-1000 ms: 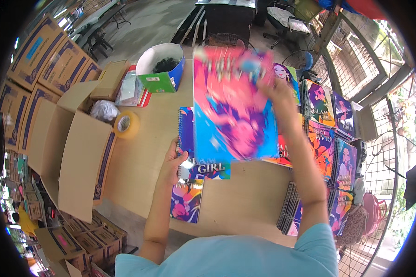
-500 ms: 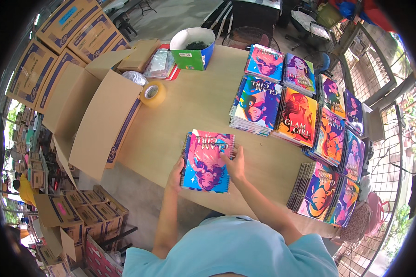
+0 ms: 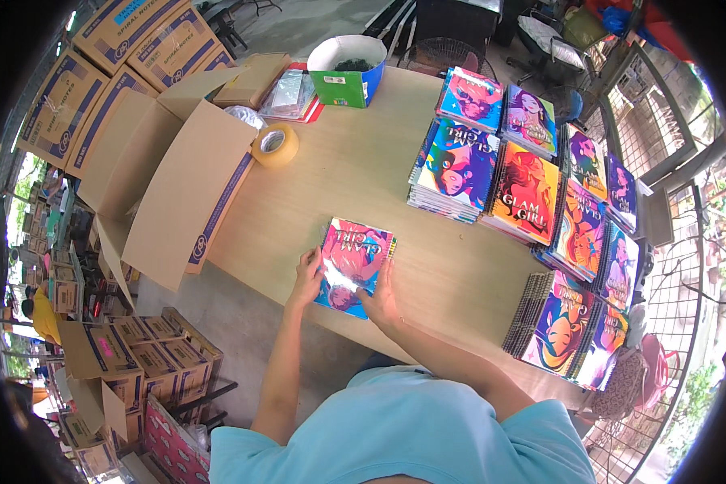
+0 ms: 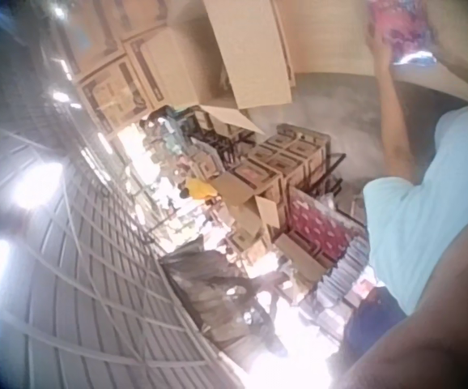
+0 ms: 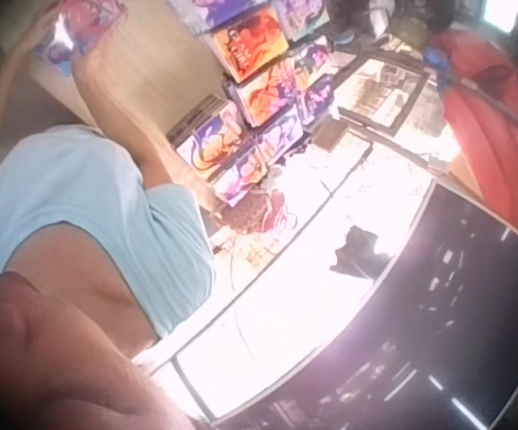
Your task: The person removes notebooks from plastic wrapping and stacks them on a table. They repeatedly pick up individual notebooks, place them into neat piles, and occasionally adjust the stacks. The workspace contains cardboard boxes and other supplies.
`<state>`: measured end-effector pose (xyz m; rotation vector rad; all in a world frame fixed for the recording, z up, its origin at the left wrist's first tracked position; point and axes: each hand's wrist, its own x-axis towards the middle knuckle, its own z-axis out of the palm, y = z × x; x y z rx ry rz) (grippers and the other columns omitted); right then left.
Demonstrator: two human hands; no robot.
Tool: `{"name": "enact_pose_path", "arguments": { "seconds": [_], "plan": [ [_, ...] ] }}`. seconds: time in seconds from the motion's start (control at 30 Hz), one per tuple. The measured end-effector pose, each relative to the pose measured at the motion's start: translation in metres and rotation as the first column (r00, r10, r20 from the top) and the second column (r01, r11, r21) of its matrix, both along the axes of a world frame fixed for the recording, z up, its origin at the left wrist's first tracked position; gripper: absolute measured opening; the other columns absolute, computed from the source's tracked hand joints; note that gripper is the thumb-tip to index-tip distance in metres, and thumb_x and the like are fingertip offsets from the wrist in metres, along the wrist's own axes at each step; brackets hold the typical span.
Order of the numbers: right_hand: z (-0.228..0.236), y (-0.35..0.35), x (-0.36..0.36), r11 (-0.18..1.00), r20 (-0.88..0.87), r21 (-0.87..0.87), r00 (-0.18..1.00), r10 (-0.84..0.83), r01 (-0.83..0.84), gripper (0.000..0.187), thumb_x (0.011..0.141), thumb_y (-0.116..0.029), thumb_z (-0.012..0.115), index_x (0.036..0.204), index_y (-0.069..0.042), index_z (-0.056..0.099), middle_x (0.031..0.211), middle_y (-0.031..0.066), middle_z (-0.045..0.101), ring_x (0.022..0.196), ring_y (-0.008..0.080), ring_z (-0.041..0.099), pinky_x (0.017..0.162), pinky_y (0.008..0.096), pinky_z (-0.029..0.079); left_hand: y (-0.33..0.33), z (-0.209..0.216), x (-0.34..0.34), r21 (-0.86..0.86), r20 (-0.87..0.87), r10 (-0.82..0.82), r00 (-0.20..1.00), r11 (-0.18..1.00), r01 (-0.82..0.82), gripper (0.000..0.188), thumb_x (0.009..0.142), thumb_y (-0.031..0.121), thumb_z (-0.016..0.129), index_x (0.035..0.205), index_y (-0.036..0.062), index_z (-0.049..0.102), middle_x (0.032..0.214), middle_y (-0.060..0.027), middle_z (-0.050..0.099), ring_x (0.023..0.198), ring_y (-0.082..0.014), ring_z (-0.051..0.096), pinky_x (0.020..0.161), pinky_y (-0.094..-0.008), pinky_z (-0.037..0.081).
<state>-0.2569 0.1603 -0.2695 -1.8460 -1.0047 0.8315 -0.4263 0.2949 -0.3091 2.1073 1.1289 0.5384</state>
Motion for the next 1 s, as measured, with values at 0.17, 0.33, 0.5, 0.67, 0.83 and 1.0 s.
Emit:
{"name": "enact_pose_path", "arguments": {
  "seconds": [0.17, 0.33, 0.5, 0.67, 0.83, 1.0],
  "plan": [
    [-0.001, -0.001, 0.001, 0.998, -0.333, 0.052, 0.943, -0.001, 0.02, 0.103, 0.076, -0.026, 0.069, 0.143, 0.003, -0.004, 0.149, 0.0283, -0.002, 0.141, 0.0343, 0.001, 0.113, 0.0374, 0.012, 0.003, 0.013, 0.002, -0.013, -0.061, -0.04, 0.997, 0.999, 0.04, 0.062, 0.081, -0.003, 0.049, 0.139, 0.014, 0.037, 0.136, -0.016, 0.033, 0.116, -0.0371, 0.04, 0.097, -0.0419, 0.037],
    [0.017, -0.008, 0.011, 0.985, -0.2, -0.057, 0.969, 0.147, -0.161, 0.108, 0.075, -0.029, 0.072, 0.144, 0.0, -0.006, 0.148, 0.0301, -0.009, 0.14, 0.0348, -0.007, 0.113, 0.0381, 0.013, 0.015, 0.015, -0.004, -0.014, -0.049, -0.103, 0.993, 0.995, 0.102, 0.054, 0.087, 0.006, 0.051, 0.139, 0.0102, 0.036, 0.134, -0.02, 0.035, 0.119, -0.0373, 0.037, 0.098, -0.0412, 0.036],
    [0.111, -0.022, 0.125, 0.912, -0.194, -0.12, 0.911, 0.365, -0.391, 0.059, 0.08, -0.022, 0.067, 0.132, -0.008, 0.043, 0.132, 0.0248, 0.041, 0.126, 0.0314, 0.039, 0.102, 0.0385, 0.036, 0.013, 0.071, 0.049, 0.335, 0.081, 0.066, 0.995, 0.938, -0.089, 0.04, 0.081, 0.011, 0.063, 0.119, 0.0067, 0.052, 0.127, -0.0211, 0.04, 0.115, -0.0323, 0.042, 0.096, -0.0431, 0.035],
    [0.173, 0.012, 0.323, 0.994, 0.345, -0.012, 0.933, -0.098, 0.109, 0.025, 0.077, -0.014, 0.066, 0.101, -0.006, 0.064, 0.087, 0.0136, 0.066, 0.085, 0.0303, 0.064, 0.076, 0.0394, 0.05, -0.004, 0.156, 0.204, 0.154, 0.388, -0.101, 0.916, 0.987, 0.043, 0.014, 0.07, 0.011, 0.074, 0.08, 0.0065, 0.064, 0.111, -0.0113, 0.053, 0.104, -0.0284, 0.049, 0.091, -0.0432, 0.037],
    [0.144, 0.115, 0.482, 0.992, 0.941, -0.055, 0.327, 0.088, -0.11, 0.03, 0.074, -0.011, 0.064, 0.103, -0.017, 0.066, 0.121, 0.0097, 0.053, 0.115, 0.0283, 0.046, 0.086, 0.0417, 0.046, -0.015, 0.154, 0.382, 0.442, 0.246, -0.248, 0.937, 0.889, 0.119, 0.021, 0.069, 0.024, 0.076, 0.07, 0.0055, 0.067, 0.107, -0.0095, 0.056, 0.099, -0.0272, 0.051, 0.076, -0.0434, 0.042],
    [0.156, 0.158, 0.519, 0.836, 0.878, -0.478, -0.154, 0.453, -0.269, 0.043, 0.071, -0.02, 0.071, 0.112, -0.028, 0.061, 0.143, 0.0051, 0.032, 0.127, 0.0243, 0.037, 0.091, 0.0449, 0.043, -0.02, 0.163, 0.441, 0.349, -0.211, -0.143, 0.967, 0.913, 0.211, 0.031, 0.068, 0.023, 0.077, 0.086, 0.0021, 0.063, 0.11, -0.016, 0.048, 0.096, -0.0306, 0.051, 0.067, -0.0361, 0.045]
  ]
}}
